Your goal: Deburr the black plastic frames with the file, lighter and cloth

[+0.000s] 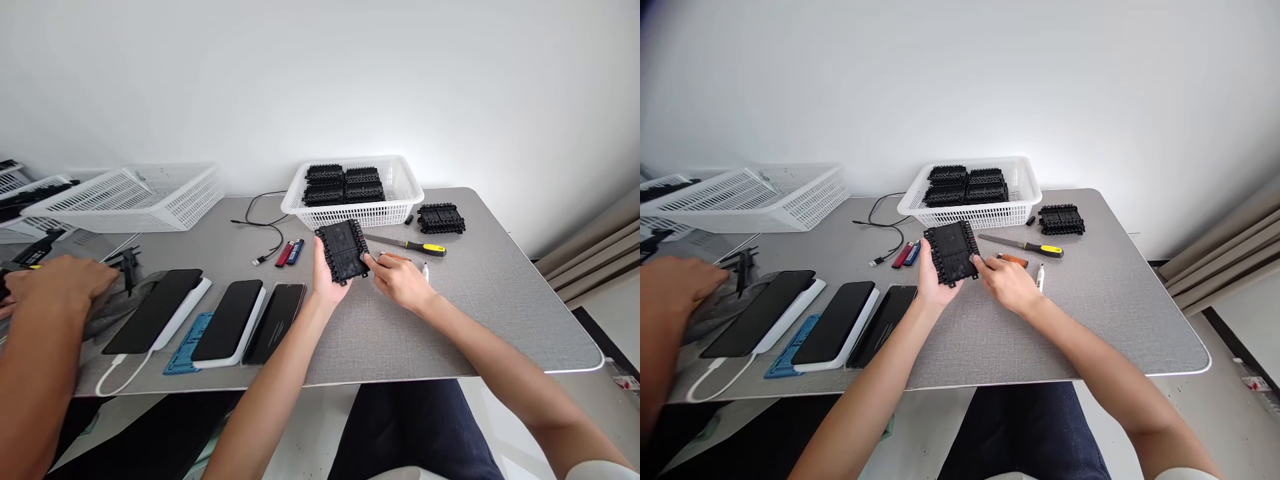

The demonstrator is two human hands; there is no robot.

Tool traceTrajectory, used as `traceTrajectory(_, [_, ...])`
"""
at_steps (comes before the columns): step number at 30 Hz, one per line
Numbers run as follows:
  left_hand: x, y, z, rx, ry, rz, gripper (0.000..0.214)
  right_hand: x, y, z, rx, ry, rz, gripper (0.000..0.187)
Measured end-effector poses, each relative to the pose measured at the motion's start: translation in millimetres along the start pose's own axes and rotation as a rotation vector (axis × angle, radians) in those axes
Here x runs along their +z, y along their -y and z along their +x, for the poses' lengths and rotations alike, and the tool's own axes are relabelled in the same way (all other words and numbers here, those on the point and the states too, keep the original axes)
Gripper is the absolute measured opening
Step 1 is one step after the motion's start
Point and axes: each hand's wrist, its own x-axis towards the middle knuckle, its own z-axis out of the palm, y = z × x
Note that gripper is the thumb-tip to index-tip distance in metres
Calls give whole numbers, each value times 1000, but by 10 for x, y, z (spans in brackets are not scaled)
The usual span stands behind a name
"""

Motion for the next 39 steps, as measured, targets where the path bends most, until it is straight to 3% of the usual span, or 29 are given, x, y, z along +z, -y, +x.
traceTrajectory(3, [-23,-52,30,-21,-9,1,54,-55,-56,-7,-80,57,95,40])
traceTrajectory(5, [-15,-57,30,-70,4,16,53,-118,-129,-10,-84,27,217,38])
traceTrajectory(10, [14,-13,-8,-128,60,45,53,-156,-237,8,142,-365,368,39])
traceTrajectory(12, [21,20,-31,-207,100,78,53,-107,-238,18,188,-430,337,41])
traceTrajectory(16, [46,75,-69,-285,150,115,55,-13,-206,22,206,-327,265,44])
traceTrajectory(19, [53,52,-62,-220,112,92,55,22,-154,8,171,-196,205,46])
traceTrajectory(23, [17,-56,-17,-84,43,45,53,32,-84,-15,22,-31,181,46])
traceTrajectory(26, [-2,-108,5,-55,33,46,52,-18,-76,-22,-27,32,219,41])
traceTrajectory(28, [2,-97,8,-74,52,59,55,-71,-89,-16,16,-28,258,36])
traceTrajectory(33, [23,78,-11,-137,109,114,57,-133,-123,21,191,-352,285,40])
traceTrajectory(39, [41,344,-84,-143,192,210,50,-45,-117,28,290,-318,137,38])
